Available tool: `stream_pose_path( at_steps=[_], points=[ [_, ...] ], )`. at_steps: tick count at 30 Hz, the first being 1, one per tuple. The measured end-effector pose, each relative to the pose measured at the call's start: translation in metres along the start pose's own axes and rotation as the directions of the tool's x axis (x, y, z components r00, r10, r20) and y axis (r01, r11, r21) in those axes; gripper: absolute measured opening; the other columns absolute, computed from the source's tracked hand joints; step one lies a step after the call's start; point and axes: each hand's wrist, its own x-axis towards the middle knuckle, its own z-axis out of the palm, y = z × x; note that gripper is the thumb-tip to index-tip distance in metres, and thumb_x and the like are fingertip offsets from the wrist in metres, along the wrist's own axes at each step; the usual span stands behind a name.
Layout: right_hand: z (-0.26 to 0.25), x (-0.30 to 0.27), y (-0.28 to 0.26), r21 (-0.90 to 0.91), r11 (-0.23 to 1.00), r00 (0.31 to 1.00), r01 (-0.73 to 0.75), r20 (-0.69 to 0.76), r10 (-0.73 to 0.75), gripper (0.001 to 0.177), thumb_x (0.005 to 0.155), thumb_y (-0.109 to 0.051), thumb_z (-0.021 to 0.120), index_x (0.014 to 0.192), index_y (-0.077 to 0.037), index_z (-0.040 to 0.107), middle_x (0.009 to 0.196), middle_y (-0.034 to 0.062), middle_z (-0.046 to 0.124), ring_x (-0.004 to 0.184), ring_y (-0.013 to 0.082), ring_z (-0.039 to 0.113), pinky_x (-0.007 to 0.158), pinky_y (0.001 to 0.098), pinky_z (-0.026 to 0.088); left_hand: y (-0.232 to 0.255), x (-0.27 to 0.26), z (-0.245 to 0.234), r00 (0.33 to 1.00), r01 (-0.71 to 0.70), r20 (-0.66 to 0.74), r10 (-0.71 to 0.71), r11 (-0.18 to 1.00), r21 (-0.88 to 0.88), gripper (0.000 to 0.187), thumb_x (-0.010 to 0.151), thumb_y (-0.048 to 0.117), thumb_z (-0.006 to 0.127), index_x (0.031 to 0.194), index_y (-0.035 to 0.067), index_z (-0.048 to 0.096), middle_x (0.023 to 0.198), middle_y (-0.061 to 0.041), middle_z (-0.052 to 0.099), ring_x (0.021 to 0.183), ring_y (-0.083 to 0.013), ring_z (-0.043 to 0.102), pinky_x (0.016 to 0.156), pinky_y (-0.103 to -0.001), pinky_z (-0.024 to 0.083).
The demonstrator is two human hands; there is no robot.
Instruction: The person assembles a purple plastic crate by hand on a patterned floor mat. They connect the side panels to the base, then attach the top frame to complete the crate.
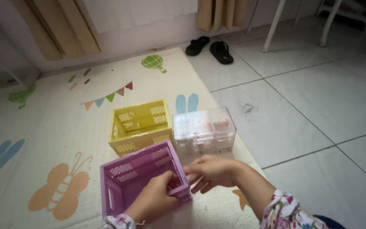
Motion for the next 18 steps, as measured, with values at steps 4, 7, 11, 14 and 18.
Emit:
stream_pose_path(
  at_steps=[4, 7, 11, 14, 18],
  points=[
    [0.01, 0.009, -0.007, -0.048, 0.993, 0.994, 0.104, -0.013, -0.105, 0.042, 0.098, -0.037, 0.062, 0.11, 0.001, 0.077, 0.102, 0.0111, 0.078, 0.086, 0.0178, 0.073, 0.076, 0.0341, 0.061, 0.0, -0.003, -0.002, 1.0, 0.019, -0.004, -0.019, 0.996, 0.09, 0.044, 0.075, 0.018, 0.077, 0.118, 0.014, 0.069, 0.109, -0.011, 0.077, 0.104, -0.0263, 0.075, 0.091, -0.037, 0.058],
    [0.018, 0.017, -0.011, -0.127, 0.984, 0.987, 0.126, -0.088, -0.137, 0.041, 0.095, -0.035, 0.07, 0.101, 0.004, 0.079, 0.093, 0.0119, 0.077, 0.08, 0.0199, 0.073, 0.072, 0.0358, 0.064, 0.002, -0.002, 0.001, 0.997, 0.078, -0.018, -0.076, 0.977, 0.2, 0.045, 0.076, 0.019, 0.077, 0.12, 0.015, 0.068, 0.111, -0.012, 0.076, 0.106, -0.029, 0.072, 0.092, -0.039, 0.056],
    [0.037, 0.022, -0.017, -0.25, 0.968, 0.927, 0.035, -0.353, -0.125, 0.037, 0.083, -0.024, 0.079, 0.093, 0.012, 0.077, 0.085, 0.0171, 0.077, 0.076, 0.0273, 0.078, 0.07, 0.0418, 0.067, -0.002, 0.002, 0.001, 0.989, 0.121, 0.055, -0.134, 0.972, 0.201, 0.048, 0.073, 0.02, 0.084, 0.117, 0.012, 0.068, 0.111, -0.01, 0.076, 0.106, -0.0271, 0.072, 0.094, -0.037, 0.055],
    [0.062, 0.024, -0.021, -0.474, 0.879, 0.74, -0.055, -0.61, -0.282, 0.032, 0.076, -0.021, 0.083, 0.09, 0.007, 0.076, 0.09, 0.0226, 0.074, 0.085, 0.0348, 0.075, 0.079, 0.0441, 0.063, -0.011, 0.01, 0.0, 0.977, 0.152, 0.177, -0.116, 0.967, -0.206, 0.054, 0.067, 0.012, 0.085, 0.117, 0.003, 0.068, 0.106, -0.011, 0.078, 0.101, -0.0269, 0.074, 0.092, -0.038, 0.06],
    [0.083, 0.025, -0.012, -0.575, 0.805, 0.588, -0.146, -0.705, -0.396, 0.014, 0.079, -0.013, 0.074, 0.087, -0.002, 0.075, 0.092, 0.0247, 0.073, 0.093, 0.041, 0.072, 0.084, 0.0485, 0.059, -0.035, 0.025, -0.005, 0.991, -0.006, 0.113, 0.071, 0.868, -0.497, 0.069, 0.066, 0.004, 0.081, 0.132, 0.001, 0.062, 0.113, -0.005, 0.075, 0.109, -0.0174, 0.072, 0.099, -0.031, 0.056]
  ],
)
